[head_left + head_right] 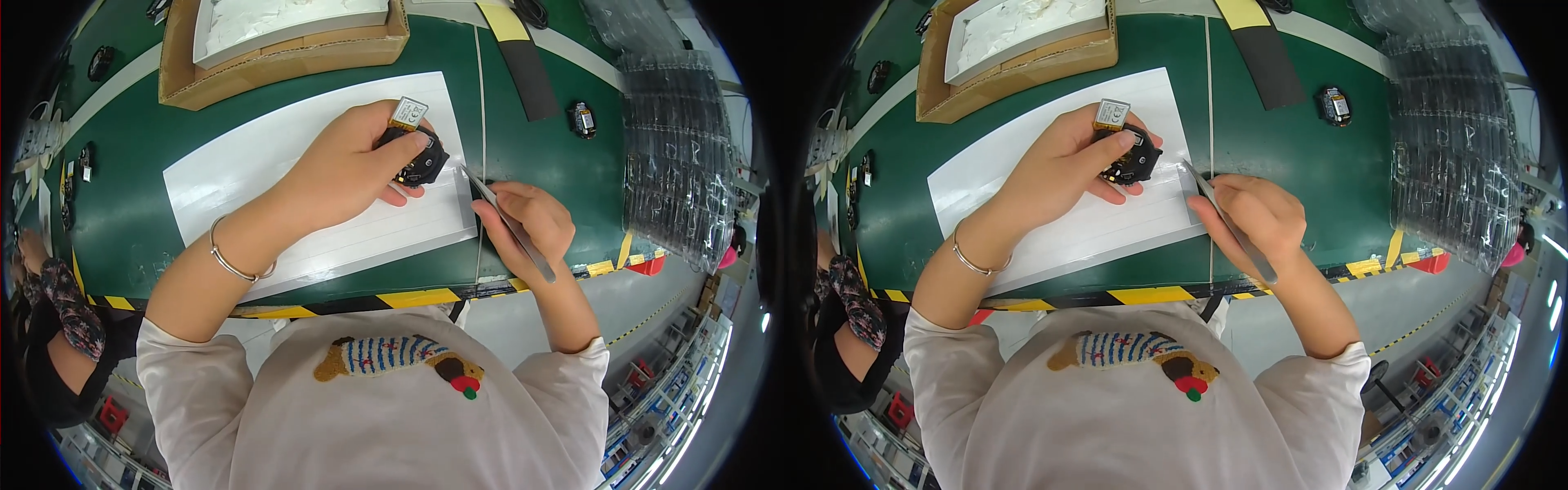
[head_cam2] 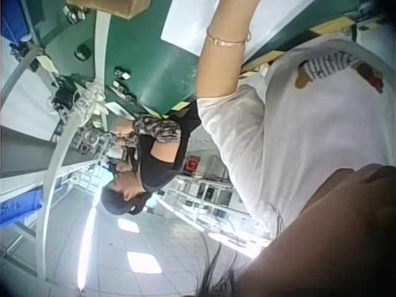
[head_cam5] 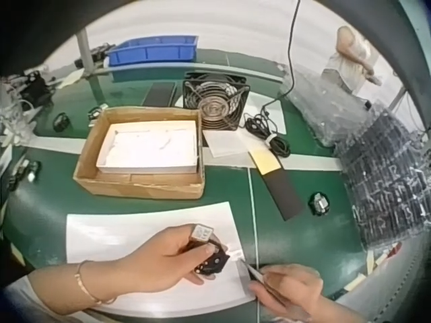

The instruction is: The person performs precision assembly by applying small electronic components or stickers to electronic modules using tweezers.

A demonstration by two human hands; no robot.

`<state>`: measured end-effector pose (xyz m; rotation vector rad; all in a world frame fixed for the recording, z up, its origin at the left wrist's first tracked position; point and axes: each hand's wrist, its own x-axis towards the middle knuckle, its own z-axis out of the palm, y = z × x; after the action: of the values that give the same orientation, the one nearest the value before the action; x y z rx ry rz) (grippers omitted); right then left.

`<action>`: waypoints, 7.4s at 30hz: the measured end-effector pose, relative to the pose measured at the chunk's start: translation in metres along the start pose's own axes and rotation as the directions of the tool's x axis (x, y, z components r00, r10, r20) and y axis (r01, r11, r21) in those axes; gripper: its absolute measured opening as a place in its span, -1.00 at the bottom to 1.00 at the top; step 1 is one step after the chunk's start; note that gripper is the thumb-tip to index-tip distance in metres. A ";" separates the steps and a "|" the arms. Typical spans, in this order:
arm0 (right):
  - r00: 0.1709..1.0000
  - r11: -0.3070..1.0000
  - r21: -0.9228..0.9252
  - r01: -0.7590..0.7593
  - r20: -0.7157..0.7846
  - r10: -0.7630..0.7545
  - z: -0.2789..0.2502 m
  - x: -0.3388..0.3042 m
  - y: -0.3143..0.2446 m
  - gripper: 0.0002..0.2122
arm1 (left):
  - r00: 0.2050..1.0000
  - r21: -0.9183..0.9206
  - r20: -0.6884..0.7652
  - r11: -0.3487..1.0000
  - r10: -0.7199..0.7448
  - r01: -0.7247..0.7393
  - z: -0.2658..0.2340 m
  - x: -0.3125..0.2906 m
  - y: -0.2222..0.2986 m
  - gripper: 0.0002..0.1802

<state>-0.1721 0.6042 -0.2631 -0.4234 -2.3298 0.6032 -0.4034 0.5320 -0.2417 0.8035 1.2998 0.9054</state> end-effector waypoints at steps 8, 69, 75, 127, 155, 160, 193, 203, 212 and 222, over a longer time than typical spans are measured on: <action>0.985 0.969 -0.213 0.122 -0.094 -0.145 -0.015 0.020 0.011 -0.71 | 1.000 0.005 0.019 1.000 0.002 -0.002 -0.002 0.000 -0.001 -0.75; 0.863 0.844 -0.252 0.474 -0.060 -0.502 0.040 0.053 0.001 -0.69 | 0.991 -0.503 -0.057 0.854 0.122 -0.135 -0.009 0.003 -0.014 -0.77; 0.873 0.850 -0.249 0.463 -0.037 -0.486 0.039 0.053 0.000 -0.70 | 0.991 -0.502 -0.054 0.855 0.120 -0.131 -0.009 0.003 -0.011 -0.78; 0.815 0.393 0.774 -0.497 0.260 0.519 0.032 0.058 -0.003 -0.85 | 0.989 -0.568 -0.092 0.809 0.116 -0.148 -0.009 0.002 -0.009 -0.75; 0.946 0.652 0.702 -0.286 0.097 0.311 0.023 0.052 0.000 -0.78 | 0.974 -0.361 -0.168 0.910 0.151 -0.203 -0.005 -0.002 -0.006 -0.87; 0.954 0.821 0.505 -0.268 0.021 0.298 0.028 0.051 -0.010 -0.82 | 0.965 -0.337 -0.218 0.916 0.148 -0.216 -0.002 -0.004 -0.005 -0.85; 0.991 0.973 0.209 0.100 -0.107 -0.079 0.029 0.054 -0.014 -0.77 | 0.974 -0.315 -0.163 0.928 0.154 -0.199 -0.003 -0.004 -0.004 -0.90; 0.945 0.726 0.611 -0.314 0.124 0.304 0.027 0.049 -0.004 -0.88 | 0.971 -0.409 -0.133 0.881 0.199 -0.237 -0.003 -0.003 -0.011 -0.75; 0.943 0.673 0.667 -0.320 0.151 0.298 0.027 0.050 0.000 -0.87 | 0.983 -0.530 -0.085 0.828 0.160 -0.181 -0.008 -0.003 -0.014 -0.69; 0.901 0.418 0.842 -0.342 0.168 0.399 0.020 0.063 0.002 -0.88 | 0.985 -0.550 -0.031 0.821 0.167 -0.157 -0.013 0.001 -0.012 -0.66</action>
<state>-0.2307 0.6283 -0.2439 -0.4490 -1.5435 1.8379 -0.4154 0.5279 -0.2541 0.4622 0.8834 1.3292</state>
